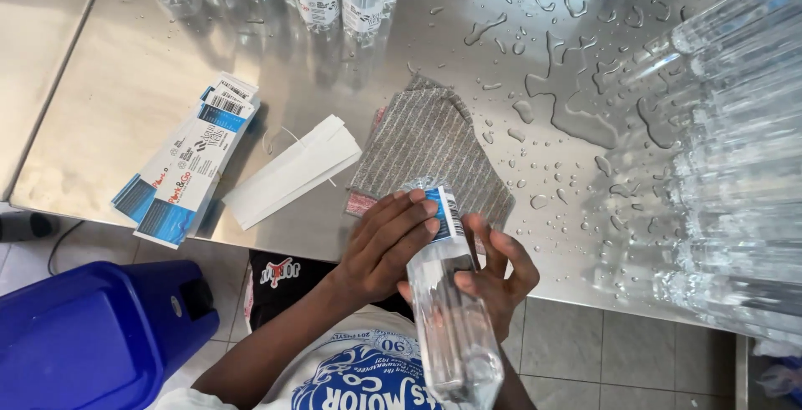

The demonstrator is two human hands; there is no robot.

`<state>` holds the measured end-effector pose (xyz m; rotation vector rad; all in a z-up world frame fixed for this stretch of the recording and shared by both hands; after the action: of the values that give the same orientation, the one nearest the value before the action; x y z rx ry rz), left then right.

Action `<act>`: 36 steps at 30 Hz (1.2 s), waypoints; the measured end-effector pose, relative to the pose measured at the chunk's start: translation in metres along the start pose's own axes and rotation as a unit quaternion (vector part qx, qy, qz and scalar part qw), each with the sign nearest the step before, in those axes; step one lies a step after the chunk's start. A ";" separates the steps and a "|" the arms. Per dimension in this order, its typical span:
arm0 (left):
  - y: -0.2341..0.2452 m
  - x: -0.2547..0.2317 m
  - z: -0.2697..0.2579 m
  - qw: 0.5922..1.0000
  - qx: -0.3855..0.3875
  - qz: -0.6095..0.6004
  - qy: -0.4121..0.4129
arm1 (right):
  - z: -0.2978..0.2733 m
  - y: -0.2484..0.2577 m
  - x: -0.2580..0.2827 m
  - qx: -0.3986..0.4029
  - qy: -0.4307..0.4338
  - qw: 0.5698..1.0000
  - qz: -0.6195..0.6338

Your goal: Manually applying adhesive labels to clear plastic water bottles on a stainless steel production table.

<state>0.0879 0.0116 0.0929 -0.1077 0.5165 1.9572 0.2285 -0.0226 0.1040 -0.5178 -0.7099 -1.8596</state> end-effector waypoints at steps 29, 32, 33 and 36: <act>0.019 0.088 -0.022 0.983 0.115 -0.095 0.104 | 0.040 -0.028 -0.026 0.216 -0.059 0.974 -0.019; 0.048 0.168 -0.005 0.959 0.075 -0.054 0.268 | 0.047 -0.015 -0.028 0.179 -0.095 0.979 0.013; 0.056 0.210 -0.014 0.928 0.082 0.028 0.363 | 0.046 -0.007 -0.030 0.181 -0.108 0.978 -0.008; 0.088 0.296 -0.014 0.877 0.070 0.123 0.459 | 0.036 0.012 -0.046 0.191 -0.142 0.970 -0.052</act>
<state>-0.1216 0.2262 0.0178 -0.9500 1.3350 2.0188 0.2577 0.0289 0.1040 -0.5063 -1.2776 -1.7011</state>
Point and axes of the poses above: each hand's wrist, its own z-axis towards the middle knuckle, its own y-axis out of the back of the hand, x = y × z, the point moved 7 cm from there along z, towards the middle knuckle, and after that the axes turned 3 degrees about -z, right-handed, at the moved point
